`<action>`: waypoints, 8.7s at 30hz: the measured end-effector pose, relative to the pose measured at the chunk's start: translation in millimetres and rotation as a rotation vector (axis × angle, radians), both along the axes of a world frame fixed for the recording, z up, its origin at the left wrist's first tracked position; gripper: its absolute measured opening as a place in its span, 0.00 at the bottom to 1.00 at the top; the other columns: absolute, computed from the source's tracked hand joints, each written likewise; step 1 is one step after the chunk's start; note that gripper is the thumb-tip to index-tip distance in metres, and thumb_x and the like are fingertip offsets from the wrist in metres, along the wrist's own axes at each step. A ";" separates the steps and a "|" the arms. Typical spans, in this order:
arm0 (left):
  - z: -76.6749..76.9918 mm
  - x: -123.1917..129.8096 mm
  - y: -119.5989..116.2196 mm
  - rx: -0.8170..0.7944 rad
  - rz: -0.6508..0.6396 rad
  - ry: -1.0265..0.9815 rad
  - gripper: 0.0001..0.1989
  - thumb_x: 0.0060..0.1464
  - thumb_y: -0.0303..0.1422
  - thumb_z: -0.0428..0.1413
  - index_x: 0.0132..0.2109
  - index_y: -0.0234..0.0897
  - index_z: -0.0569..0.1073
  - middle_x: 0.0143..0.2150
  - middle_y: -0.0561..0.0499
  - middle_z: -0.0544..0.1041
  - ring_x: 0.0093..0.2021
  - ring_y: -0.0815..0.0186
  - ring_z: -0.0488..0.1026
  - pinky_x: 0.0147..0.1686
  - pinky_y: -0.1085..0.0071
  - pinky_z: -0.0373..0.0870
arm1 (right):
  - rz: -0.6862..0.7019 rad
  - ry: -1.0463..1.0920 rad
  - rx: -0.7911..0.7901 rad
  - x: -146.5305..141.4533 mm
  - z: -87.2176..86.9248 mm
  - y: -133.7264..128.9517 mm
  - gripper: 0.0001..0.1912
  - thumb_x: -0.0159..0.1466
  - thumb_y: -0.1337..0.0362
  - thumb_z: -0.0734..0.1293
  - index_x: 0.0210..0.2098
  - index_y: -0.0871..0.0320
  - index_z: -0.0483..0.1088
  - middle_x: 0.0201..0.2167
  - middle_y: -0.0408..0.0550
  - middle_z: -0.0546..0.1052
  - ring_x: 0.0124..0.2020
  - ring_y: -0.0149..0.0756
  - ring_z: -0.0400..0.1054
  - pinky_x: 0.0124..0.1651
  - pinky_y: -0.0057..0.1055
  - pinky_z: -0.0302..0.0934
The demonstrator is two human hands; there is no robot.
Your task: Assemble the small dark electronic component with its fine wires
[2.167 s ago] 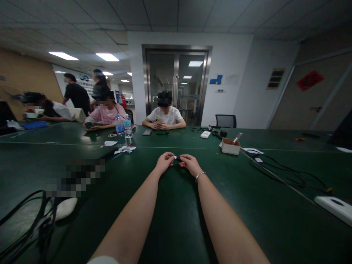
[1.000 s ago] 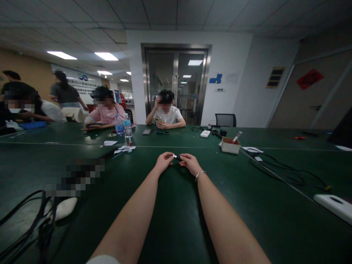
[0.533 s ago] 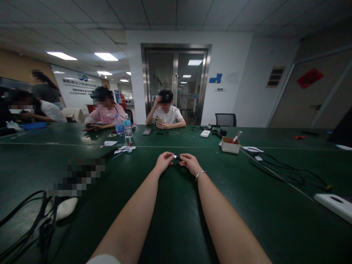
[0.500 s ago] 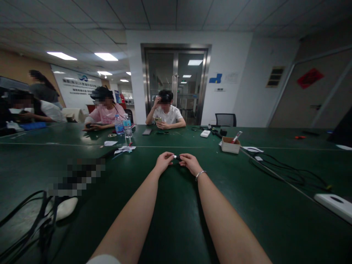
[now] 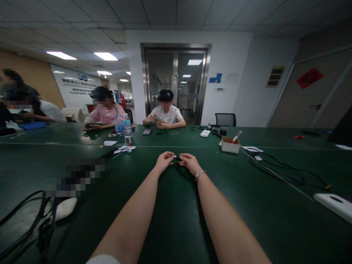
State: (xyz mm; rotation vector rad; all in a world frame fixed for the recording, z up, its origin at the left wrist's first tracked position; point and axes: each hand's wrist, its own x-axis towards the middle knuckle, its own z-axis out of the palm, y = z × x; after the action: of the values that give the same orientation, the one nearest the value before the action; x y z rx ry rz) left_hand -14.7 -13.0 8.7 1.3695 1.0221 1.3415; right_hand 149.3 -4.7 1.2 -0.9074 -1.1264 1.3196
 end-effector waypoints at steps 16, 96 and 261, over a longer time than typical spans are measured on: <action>-5.1 -3.4 4.7 0.042 -0.020 0.008 0.14 0.45 0.35 0.62 0.39 0.34 0.75 0.37 0.45 0.74 0.36 0.66 0.72 0.30 0.72 0.74 | -0.006 -0.006 -0.010 0.4 2.8 -3.5 0.06 0.56 0.73 0.69 0.34 0.63 0.71 0.26 0.47 0.76 0.21 0.27 0.71 0.24 0.20 0.68; -13.2 -1.1 14.2 0.044 0.069 0.072 0.12 0.46 0.38 0.60 0.33 0.33 0.73 0.25 0.52 0.71 0.25 0.71 0.69 0.26 0.74 0.69 | 0.048 -0.022 0.038 0.2 -0.9 -1.6 0.10 0.54 0.76 0.70 0.36 0.63 0.72 0.25 0.44 0.76 0.23 0.27 0.72 0.25 0.20 0.69; -5.0 -5.6 8.5 -0.069 0.014 0.016 0.13 0.44 0.37 0.63 0.33 0.30 0.75 0.25 0.50 0.74 0.26 0.72 0.69 0.27 0.75 0.67 | 0.028 -0.007 0.021 0.7 -0.2 -1.7 0.10 0.53 0.76 0.69 0.35 0.63 0.72 0.24 0.45 0.76 0.23 0.28 0.73 0.25 0.20 0.69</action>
State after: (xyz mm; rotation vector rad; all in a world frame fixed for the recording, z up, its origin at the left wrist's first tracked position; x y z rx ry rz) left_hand -20.3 -4.5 3.7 1.3256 1.0809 1.2962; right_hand 150.0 -6.3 1.0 -0.8845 -1.1599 1.3265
